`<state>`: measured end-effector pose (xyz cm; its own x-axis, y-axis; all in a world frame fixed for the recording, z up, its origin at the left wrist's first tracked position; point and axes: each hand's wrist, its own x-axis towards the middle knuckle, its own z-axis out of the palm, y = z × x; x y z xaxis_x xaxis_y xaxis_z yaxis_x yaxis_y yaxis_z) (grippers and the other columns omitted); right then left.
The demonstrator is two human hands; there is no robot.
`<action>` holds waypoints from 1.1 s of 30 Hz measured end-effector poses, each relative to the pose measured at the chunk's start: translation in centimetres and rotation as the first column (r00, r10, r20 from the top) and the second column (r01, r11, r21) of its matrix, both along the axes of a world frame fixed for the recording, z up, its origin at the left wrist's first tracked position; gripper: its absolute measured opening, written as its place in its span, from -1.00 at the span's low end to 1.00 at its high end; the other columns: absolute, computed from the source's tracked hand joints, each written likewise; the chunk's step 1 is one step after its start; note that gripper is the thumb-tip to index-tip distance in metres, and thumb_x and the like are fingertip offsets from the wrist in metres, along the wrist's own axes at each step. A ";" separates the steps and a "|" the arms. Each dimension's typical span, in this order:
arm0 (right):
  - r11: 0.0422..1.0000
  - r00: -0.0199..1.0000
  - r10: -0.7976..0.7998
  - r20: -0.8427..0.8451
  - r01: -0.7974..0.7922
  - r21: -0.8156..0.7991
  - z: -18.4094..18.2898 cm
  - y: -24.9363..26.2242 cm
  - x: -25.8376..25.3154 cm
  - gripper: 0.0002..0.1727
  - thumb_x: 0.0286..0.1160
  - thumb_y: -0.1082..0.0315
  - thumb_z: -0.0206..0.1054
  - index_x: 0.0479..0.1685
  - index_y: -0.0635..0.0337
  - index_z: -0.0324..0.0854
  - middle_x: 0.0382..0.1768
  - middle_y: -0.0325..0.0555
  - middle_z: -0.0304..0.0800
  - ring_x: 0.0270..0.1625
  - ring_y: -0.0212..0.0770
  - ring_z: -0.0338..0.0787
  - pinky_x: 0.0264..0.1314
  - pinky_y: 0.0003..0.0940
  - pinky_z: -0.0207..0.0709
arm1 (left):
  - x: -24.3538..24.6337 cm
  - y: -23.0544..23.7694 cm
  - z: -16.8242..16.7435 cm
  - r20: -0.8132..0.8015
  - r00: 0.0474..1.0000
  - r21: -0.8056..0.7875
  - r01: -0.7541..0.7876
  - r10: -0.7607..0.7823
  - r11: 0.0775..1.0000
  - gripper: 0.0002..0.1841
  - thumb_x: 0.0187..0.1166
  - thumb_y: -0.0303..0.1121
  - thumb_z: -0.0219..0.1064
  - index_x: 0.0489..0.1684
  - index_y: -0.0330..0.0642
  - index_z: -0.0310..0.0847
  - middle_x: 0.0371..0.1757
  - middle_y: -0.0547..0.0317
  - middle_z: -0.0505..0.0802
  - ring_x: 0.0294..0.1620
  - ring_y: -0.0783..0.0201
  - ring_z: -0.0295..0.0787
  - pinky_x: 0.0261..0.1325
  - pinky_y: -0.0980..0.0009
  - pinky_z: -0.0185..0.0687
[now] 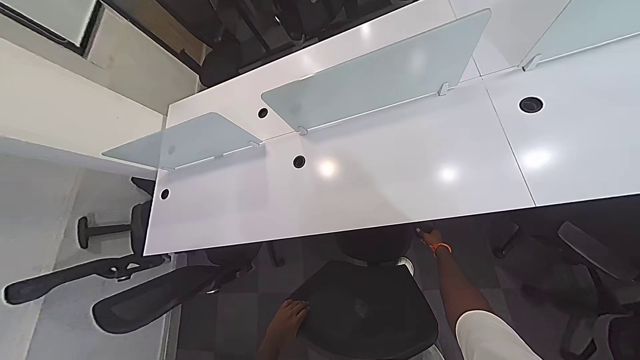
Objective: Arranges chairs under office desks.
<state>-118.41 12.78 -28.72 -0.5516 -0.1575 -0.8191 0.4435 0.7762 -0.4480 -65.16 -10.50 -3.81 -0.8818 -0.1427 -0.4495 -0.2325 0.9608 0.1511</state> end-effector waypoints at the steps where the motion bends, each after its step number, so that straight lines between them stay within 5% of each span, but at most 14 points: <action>1: 1.000 1.000 0.010 -0.007 -0.010 -0.007 0.1 0.2 0.0 -0.04 0.43 0.00 0.56 0.67 0.41 0.17 0.35 0.38 0.64 0.23 0.17 0.78 0.30 0.09 0.65 | 0.0 0.1 0.1 0.000 1.000 -0.001 -0.007 0.007 1.000 -0.53 0.13 -0.59 0.52 0.10 -0.04 0.87 0.23 0.17 0.90 0.28 0.11 0.84 0.35 0.00 0.67; 5: 0.999 0.999 0.013 -0.051 -0.011 0.038 0.9 0.1 0.8 0.13 0.39 -0.03 0.57 0.79 0.38 -0.07 0.54 0.42 0.47 0.45 0.22 0.67 0.46 0.10 0.58 | -0.1 0.0 0.3 0.024 1.000 -0.003 0.002 -0.002 1.000 -0.57 0.22 -0.59 0.48 0.11 -0.03 0.85 0.24 0.21 0.89 0.30 0.15 0.82 0.38 0.05 0.66; 8: 0.983 0.991 0.122 -0.050 -0.113 0.142 2.5 0.7 1.2 0.29 0.35 -0.14 0.57 0.86 0.38 -0.26 0.68 0.47 0.27 0.66 0.27 0.46 0.67 0.12 0.35 | -0.7 0.2 0.6 0.093 0.995 0.039 -0.037 0.034 0.999 -0.57 0.29 -0.57 0.45 0.19 -0.06 0.82 0.34 0.20 0.86 0.39 0.14 0.77 0.49 0.02 0.57; 12: 0.932 0.925 0.361 -0.119 -0.362 0.011 6.2 3.2 2.4 -0.14 0.57 -0.07 0.40 0.68 0.36 0.25 0.48 0.40 0.55 0.52 0.25 0.60 0.59 0.16 0.42 | -0.9 1.1 0.4 -0.043 0.998 -0.007 -0.051 0.050 0.999 -0.62 0.25 -0.57 0.45 0.06 -0.06 0.86 0.23 0.20 0.91 0.26 0.16 0.86 0.38 0.04 0.66; 16: 0.897 0.936 0.346 -0.066 -0.350 -0.271 14.0 7.2 5.3 -0.47 0.72 0.06 0.28 0.45 0.29 0.51 0.21 0.24 0.74 0.17 0.03 0.77 0.24 -0.01 0.63 | -2.8 1.6 1.2 0.108 0.987 0.017 -0.119 0.116 0.993 -0.52 0.21 -0.38 0.54 0.23 -0.05 0.80 0.33 0.20 0.87 0.39 0.15 0.77 0.56 -0.01 0.46; 20: 0.785 0.856 0.510 -0.080 -0.502 -0.363 21.3 10.1 9.1 -0.54 0.72 0.04 0.25 0.36 0.15 0.66 0.23 -0.01 0.80 0.27 -0.24 0.76 0.42 -0.20 0.57 | -4.9 1.9 1.0 0.126 0.984 0.042 -0.135 0.128 0.990 -0.46 0.16 -0.29 0.57 0.26 -0.05 0.76 0.31 0.19 0.87 0.42 0.13 0.74 0.61 -0.06 0.38; 22: 0.837 0.874 0.448 -0.187 -0.484 -0.255 22.0 10.2 10.4 -0.68 0.64 0.13 0.38 0.10 0.19 0.76 0.01 0.00 0.85 0.07 -0.20 0.79 0.25 -0.13 0.62 | -5.4 2.1 0.8 0.131 0.985 0.068 -0.124 0.114 0.990 -0.51 0.20 -0.32 0.54 0.23 -0.09 0.76 0.30 0.15 0.87 0.42 0.10 0.73 0.60 -0.08 0.38; 27: 0.915 0.830 0.400 -0.388 -0.384 0.120 23.1 7.6 12.3 -0.82 0.46 0.30 0.44 -0.05 0.09 0.83 -0.10 0.04 0.89 0.00 0.01 0.85 0.15 0.17 0.64 | -5.0 1.5 1.1 0.069 0.993 0.088 -0.099 0.093 0.991 -0.71 0.32 -0.42 0.40 0.02 -0.15 0.77 0.13 0.09 0.90 0.26 0.08 0.79 0.44 -0.03 0.51; 33: 0.995 0.820 0.095 -0.565 -0.087 0.041 23.3 8.8 14.3 -0.71 0.68 0.23 0.26 -0.20 0.27 0.77 -0.30 0.18 0.80 -0.16 0.16 0.77 -0.03 0.27 0.53 | -5.1 1.2 1.1 0.103 0.994 0.128 -0.042 0.029 0.991 -0.68 0.38 -0.35 0.39 0.09 -0.17 0.74 0.18 0.03 0.87 0.29 0.00 0.77 0.33 -0.08 0.59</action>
